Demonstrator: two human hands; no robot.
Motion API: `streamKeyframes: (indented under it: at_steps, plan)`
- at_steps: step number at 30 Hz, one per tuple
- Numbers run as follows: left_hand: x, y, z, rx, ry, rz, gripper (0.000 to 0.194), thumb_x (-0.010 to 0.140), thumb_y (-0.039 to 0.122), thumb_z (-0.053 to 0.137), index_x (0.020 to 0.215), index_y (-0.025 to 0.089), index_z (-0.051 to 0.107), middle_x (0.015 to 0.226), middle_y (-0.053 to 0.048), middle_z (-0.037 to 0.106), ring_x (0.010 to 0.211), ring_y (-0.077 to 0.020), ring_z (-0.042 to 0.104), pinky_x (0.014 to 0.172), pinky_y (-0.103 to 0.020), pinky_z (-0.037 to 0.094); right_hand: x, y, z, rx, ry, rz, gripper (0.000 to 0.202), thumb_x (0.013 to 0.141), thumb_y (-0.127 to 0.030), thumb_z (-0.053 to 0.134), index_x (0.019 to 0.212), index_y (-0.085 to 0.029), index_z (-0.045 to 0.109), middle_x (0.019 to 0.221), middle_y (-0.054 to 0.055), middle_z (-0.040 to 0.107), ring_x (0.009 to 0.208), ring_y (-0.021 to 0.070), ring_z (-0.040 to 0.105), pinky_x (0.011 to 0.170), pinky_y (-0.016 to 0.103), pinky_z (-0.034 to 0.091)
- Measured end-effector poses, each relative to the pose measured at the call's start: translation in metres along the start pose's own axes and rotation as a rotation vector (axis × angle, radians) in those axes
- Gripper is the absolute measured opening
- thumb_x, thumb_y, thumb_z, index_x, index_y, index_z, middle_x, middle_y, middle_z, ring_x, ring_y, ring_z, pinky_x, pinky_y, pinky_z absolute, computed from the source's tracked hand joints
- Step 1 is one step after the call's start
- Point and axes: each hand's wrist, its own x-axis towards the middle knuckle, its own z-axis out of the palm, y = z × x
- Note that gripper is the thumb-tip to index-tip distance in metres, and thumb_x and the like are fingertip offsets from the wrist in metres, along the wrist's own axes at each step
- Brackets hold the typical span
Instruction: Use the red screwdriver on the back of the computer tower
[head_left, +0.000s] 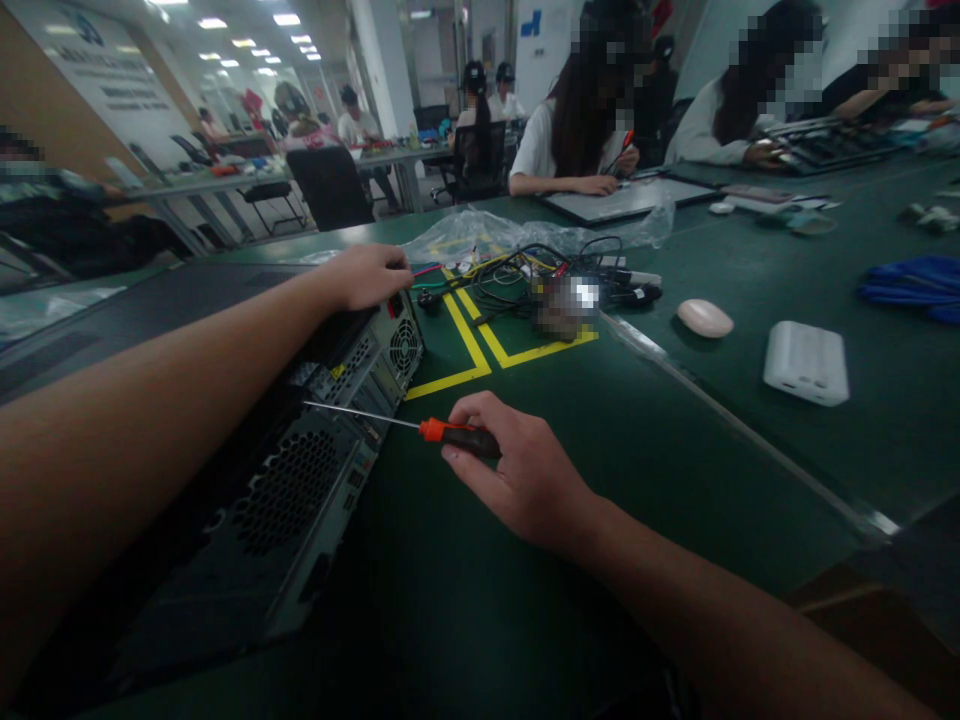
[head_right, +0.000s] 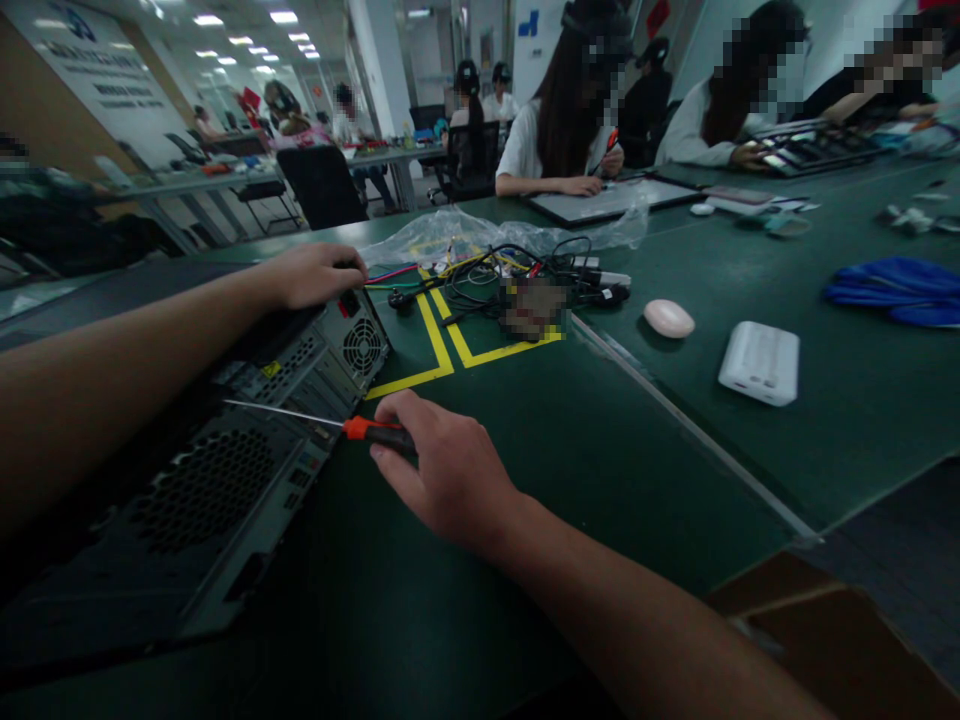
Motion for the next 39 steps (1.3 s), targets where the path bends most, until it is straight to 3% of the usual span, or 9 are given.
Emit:
streamKeyframes:
  at_steps: [13, 39]
  plan:
    - [0.0011, 0.0000, 0.0010, -0.010, -0.003, -0.001, 0.061, 0.092, 0.052, 0.052, 0.132, 0.020, 0.084, 0.121, -0.016, 0.082, 0.117, -0.0374, 0.073, 0.103, -0.048, 0.053, 0.0006, -0.0005, -0.0013, 0.012, -0.013, 0.014, 0.012, 0.106, -0.034, 0.066, 0.113, -0.025, 0.064, 0.100, 0.002, 0.076, 0.080, 0.0185, 0.064, 0.078, 0.036, 0.046]
    - [0.0003, 0.0016, 0.0007, 0.014, -0.002, -0.004, 0.062, 0.093, 0.054, 0.050, 0.132, 0.020, 0.085, 0.132, -0.016, 0.082, 0.119, -0.0359, 0.073, 0.105, -0.044, 0.054, 0.0006, 0.0005, 0.0010, 0.006, 0.037, -0.022, 0.016, 0.108, -0.037, 0.069, 0.114, -0.022, 0.072, 0.105, 0.005, 0.079, 0.086, 0.0191, 0.068, 0.081, 0.035, 0.047]
